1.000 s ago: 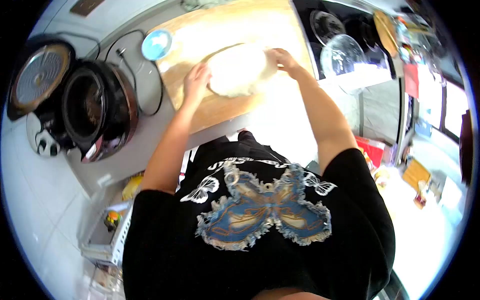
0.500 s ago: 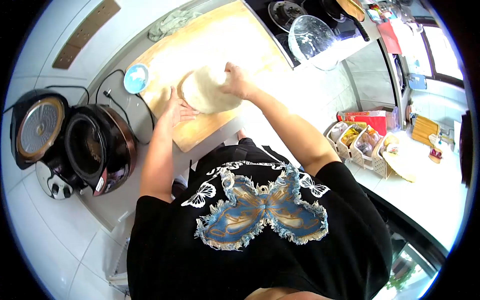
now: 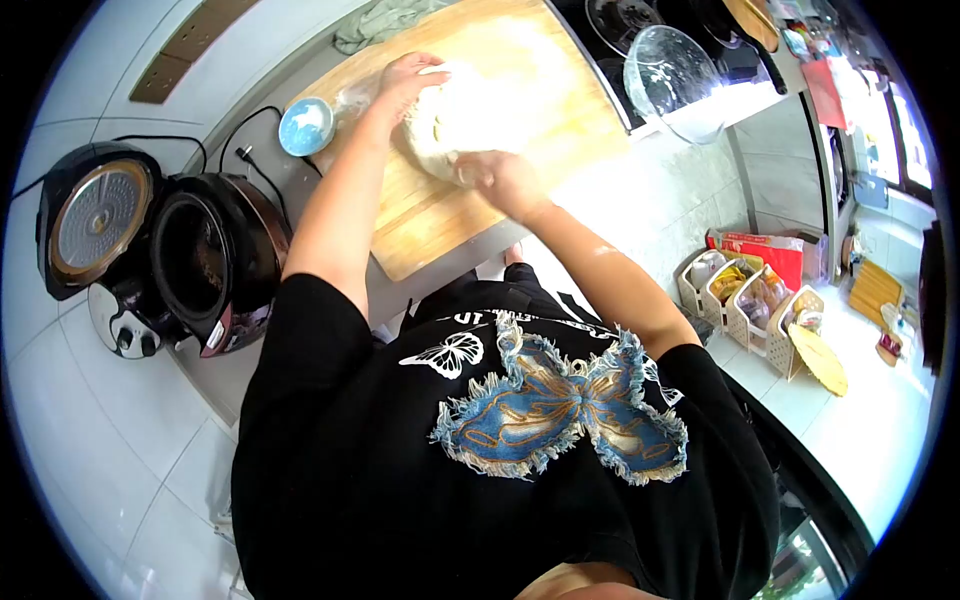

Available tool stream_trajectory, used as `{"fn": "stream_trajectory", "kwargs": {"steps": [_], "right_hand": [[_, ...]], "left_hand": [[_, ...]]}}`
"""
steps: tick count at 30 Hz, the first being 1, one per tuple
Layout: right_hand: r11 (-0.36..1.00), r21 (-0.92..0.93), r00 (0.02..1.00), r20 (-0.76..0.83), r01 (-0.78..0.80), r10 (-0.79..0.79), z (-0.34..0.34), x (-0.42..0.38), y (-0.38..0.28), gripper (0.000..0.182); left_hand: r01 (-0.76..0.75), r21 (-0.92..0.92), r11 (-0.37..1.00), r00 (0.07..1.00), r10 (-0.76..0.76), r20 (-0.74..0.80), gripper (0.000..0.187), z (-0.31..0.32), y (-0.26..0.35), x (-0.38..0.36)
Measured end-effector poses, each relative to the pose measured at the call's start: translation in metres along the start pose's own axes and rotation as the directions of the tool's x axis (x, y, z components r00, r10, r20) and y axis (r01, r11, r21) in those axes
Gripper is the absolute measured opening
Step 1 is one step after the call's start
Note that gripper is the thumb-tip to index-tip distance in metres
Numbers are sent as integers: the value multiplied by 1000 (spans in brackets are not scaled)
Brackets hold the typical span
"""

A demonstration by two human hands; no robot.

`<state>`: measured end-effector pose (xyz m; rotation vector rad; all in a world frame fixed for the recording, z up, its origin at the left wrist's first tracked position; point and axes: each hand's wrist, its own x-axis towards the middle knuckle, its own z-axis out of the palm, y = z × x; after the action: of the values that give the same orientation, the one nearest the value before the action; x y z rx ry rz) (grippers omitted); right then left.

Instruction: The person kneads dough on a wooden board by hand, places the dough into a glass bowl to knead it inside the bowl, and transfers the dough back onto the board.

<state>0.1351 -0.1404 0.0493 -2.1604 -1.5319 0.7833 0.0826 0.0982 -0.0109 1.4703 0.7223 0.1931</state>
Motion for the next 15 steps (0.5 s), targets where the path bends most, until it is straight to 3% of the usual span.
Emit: {"fn": "stream_trajectory", "kwargs": {"steps": [1, 2, 3, 4, 5, 7, 8, 9, 11, 12, 13, 15], "right_hand": [[945, 41, 942, 104, -325, 319, -24, 3, -15, 31], [945, 41, 941, 121, -323, 317, -32, 8, -12, 31], [960, 129, 956, -127, -250, 266, -40, 22, -1, 32], [969, 193, 901, -374, -156, 220, -48, 39, 12, 33], [972, 229, 781, -599, -47, 179, -52, 53, 23, 35], [803, 594, 921, -284, -50, 267, -47, 72, 34, 39], [690, 588, 878, 79, -423, 471, -42, 83, 32, 37], [917, -61, 913, 92, -394, 398, -34, 79, 19, 35], [993, -44, 975, -196, -112, 101, -9, 55, 14, 27], [990, -126, 960, -278, -57, 20, 4, 43, 10, 26], [978, -211, 932, -355, -5, -71, 15, 33, 6, 25], [972, -225, 928, -372, -67, -22, 33, 15, 0, 28]], "left_hand": [[8, -2, 1000, 1000, -8, -11, 43, 7, 10, -12], [-78, 39, 996, 997, 78, 2, 37, 16, 21, -29], [-165, 78, 983, 986, 163, 21, 31, 26, 25, -44], [-286, 269, 920, 958, 283, 50, 32, 38, 18, -55], [-394, 444, 805, 915, 392, 101, 33, 49, 12, -66], [-441, 517, 733, 884, 454, 111, 30, 67, 20, -105], [-439, 376, 816, 869, 492, -53, 42, 74, 19, -126], [-427, 377, 822, 871, 486, -73, 42, 78, 15, -136], [-282, -53, 958, 905, 247, -347, 59, 84, -1, -152], [-254, 83, 964, 902, 267, -339, 88, 84, -11, -160], [-245, 74, 967, 897, 256, -361, 88, 85, -14, -170], [-244, 328, 913, 831, 371, -414, 96, 90, -18, -188]]}}
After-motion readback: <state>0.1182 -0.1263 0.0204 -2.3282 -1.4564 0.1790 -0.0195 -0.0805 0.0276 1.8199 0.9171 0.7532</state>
